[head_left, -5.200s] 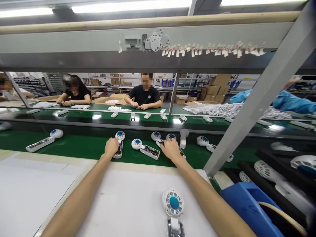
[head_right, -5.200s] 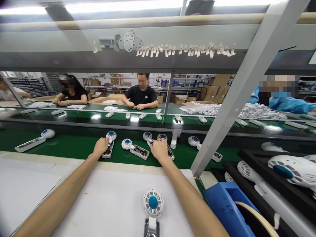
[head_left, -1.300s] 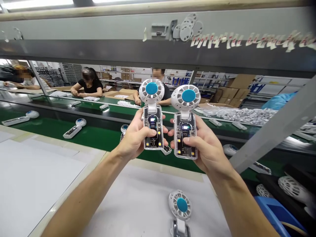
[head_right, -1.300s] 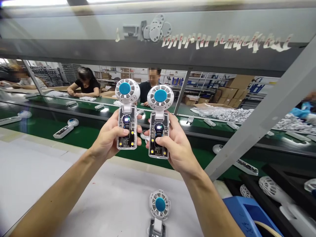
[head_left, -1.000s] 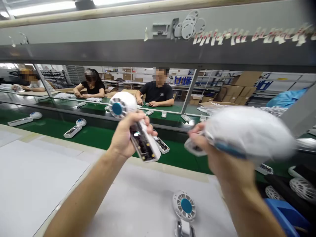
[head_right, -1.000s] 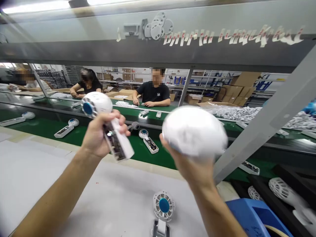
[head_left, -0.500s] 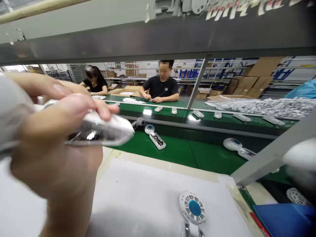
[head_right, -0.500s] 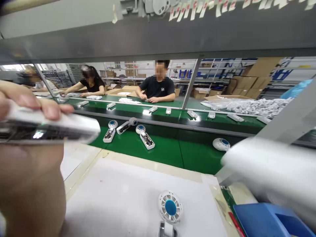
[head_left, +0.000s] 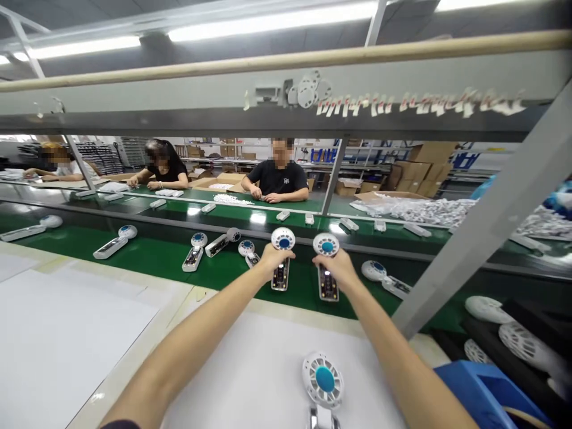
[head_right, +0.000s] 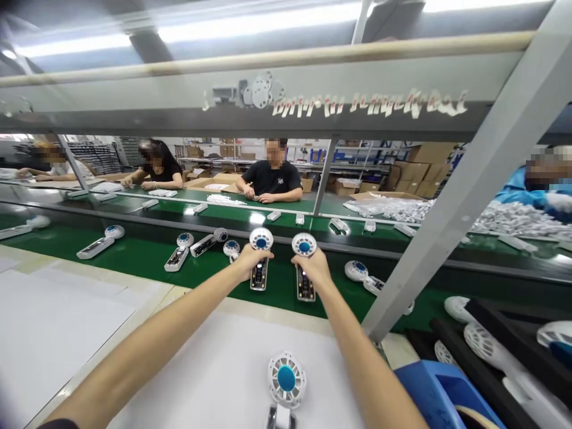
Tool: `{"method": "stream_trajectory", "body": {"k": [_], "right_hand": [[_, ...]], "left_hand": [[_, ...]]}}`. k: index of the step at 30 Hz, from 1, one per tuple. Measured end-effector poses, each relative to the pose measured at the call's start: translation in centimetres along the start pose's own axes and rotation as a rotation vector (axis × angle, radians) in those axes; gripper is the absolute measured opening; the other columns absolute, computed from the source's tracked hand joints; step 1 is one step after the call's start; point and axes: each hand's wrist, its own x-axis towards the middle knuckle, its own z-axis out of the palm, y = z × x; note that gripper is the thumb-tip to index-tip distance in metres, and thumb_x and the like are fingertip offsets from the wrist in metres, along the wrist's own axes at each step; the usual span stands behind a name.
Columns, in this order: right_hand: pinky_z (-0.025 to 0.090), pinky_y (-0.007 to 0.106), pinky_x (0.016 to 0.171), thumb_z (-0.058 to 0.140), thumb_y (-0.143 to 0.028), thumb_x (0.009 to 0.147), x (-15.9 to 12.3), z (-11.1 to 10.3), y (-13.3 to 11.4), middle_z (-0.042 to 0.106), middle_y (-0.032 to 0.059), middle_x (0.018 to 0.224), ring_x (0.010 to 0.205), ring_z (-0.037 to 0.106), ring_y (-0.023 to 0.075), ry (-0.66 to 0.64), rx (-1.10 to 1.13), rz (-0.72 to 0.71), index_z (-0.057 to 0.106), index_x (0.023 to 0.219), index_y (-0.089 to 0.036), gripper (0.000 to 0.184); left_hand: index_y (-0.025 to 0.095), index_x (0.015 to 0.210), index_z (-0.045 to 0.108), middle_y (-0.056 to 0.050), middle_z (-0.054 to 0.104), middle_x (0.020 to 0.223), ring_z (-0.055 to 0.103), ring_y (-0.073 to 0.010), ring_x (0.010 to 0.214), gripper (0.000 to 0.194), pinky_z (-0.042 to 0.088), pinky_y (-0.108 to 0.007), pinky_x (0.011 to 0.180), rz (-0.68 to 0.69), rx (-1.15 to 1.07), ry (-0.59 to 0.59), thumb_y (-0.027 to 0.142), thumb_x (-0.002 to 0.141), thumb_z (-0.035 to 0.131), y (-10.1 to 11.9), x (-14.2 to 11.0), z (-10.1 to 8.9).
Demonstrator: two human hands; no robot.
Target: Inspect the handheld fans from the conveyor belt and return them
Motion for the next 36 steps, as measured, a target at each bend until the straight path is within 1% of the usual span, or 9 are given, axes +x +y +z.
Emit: {"method": "stream_trajectory", "body": {"k": [4,8,11,15,20,23,26,31,36], "right_hand": [[0.05,0.049,0.101,0.063,-0.021,0.087,0.2,2.9,4.4,0.057,0.0224,0.137,0.118,0.063,0.0317,0.061,-0.223,0.03,0.035,0.151,-0.008,0.071],[0.043,0.048,0.109,0.052,-0.019,0.091,-0.2,4.8,5.6,0.038,0.0281,0.152,0.134,0.051,0.0384,0.047,-0.408,-0.07,0.036,0.152,-0.004,0.064],[0.025,0.052,0.121,0.05,-0.013,0.089,-0.8,5.7,4.7,0.028,0.0281,0.157,0.149,0.027,0.0429,0.047,-0.533,-0.209,0.04,0.149,-0.001,0.062],[0.009,0.049,0.126,0.049,-0.009,0.091,-1.8,8.0,1.6,0.028,0.025,0.159,0.153,0.014,0.0384,-0.034,-0.628,-0.417,0.043,0.147,0.0,0.057],[0.028,0.053,0.121,0.058,-0.03,0.1,-3.9,15.8,-3.7,0.052,0.0155,0.144,0.141,0.041,0.0312,-0.267,-0.639,-0.497,0.053,0.141,-0.012,0.045],[0.039,0.057,0.113,0.067,-0.036,0.096,-4.9,21.1,-6.4,0.052,0.0134,0.145,0.135,0.049,0.0318,-0.366,-0.631,-0.353,0.055,0.14,-0.016,0.049],[0.05,0.052,0.104,0.068,-0.032,0.096,-5.1,24.2,-8.6,0.056,0.0132,0.139,0.124,0.058,0.0287,-0.44,-0.57,-0.14,0.059,0.134,-0.015,0.042],[0.06,0.031,0.074,0.066,-0.032,0.098,-4.3,23.9,-11.1,0.067,0.0056,0.104,0.086,0.068,0.0156,-0.623,-0.287,0.118,0.065,0.114,-0.013,0.025],[0.054,0.02,0.055,0.062,-0.035,0.101,-3.1,17.8,-11.9,0.063,-0.0007,0.081,0.062,0.06,0.0082,-0.686,0.164,0.152,0.063,0.104,-0.012,0.023]], "left_hand": [[0.016,0.127,0.061,-0.011,0.062,0.129,0.063,-0.0253,0.114,0.038,0.055,-0.047,0.097,-0.006,0.416,0.066,0.037,0.095,0.066,-2.9,2.2,1.9],[0.016,0.132,0.059,-0.013,0.055,0.141,0.054,-0.0303,0.129,0.043,0.047,-0.056,0.108,0.065,0.733,0.127,0.036,0.094,0.067,-4.7,2.8,2.0],[0.017,0.13,0.06,-0.013,0.054,0.143,0.052,-0.0306,0.132,0.042,0.044,-0.057,0.111,0.176,0.851,0.138,0.039,0.095,0.065,-4.5,3.2,0.4],[0.017,0.133,0.059,-0.013,0.051,0.146,0.05,-0.0313,0.133,0.044,0.044,-0.057,0.111,0.256,0.892,0.222,0.039,0.096,0.064,-2.6,5.2,-6.4],[0.017,0.134,0.057,-0.013,0.056,0.139,0.058,-0.0287,0.123,0.044,0.052,-0.053,0.103,0.109,0.809,0.352,0.037,0.096,0.065,-1.5,6.0,-17.3],[0.016,0.131,0.059,-0.013,0.059,0.134,0.061,-0.027,0.117,0.042,0.055,-0.049,0.098,0.031,0.699,0.353,0.038,0.096,0.064,-2.2,5.4,-20.5],[0.016,0.13,0.059,-0.012,0.06,0.132,0.062,-0.0263,0.115,0.041,0.056,-0.048,0.096,-0.079,0.584,0.346,0.038,0.096,0.065,-2.5,5.1,-21.4],[0.015,0.128,0.06,-0.011,0.063,0.125,0.065,-0.0232,0.107,0.038,0.059,-0.044,0.091,-0.246,0.332,0.274,0.037,0.097,0.064,-1.4,5.2,-21.7],[0.014,0.12,0.062,-0.008,0.066,0.109,0.066,-0.0169,0.089,0.035,0.06,-0.034,0.077,-0.16,0.032,0.188,0.041,0.098,0.062,0.8,2.9,-21.1]]}}
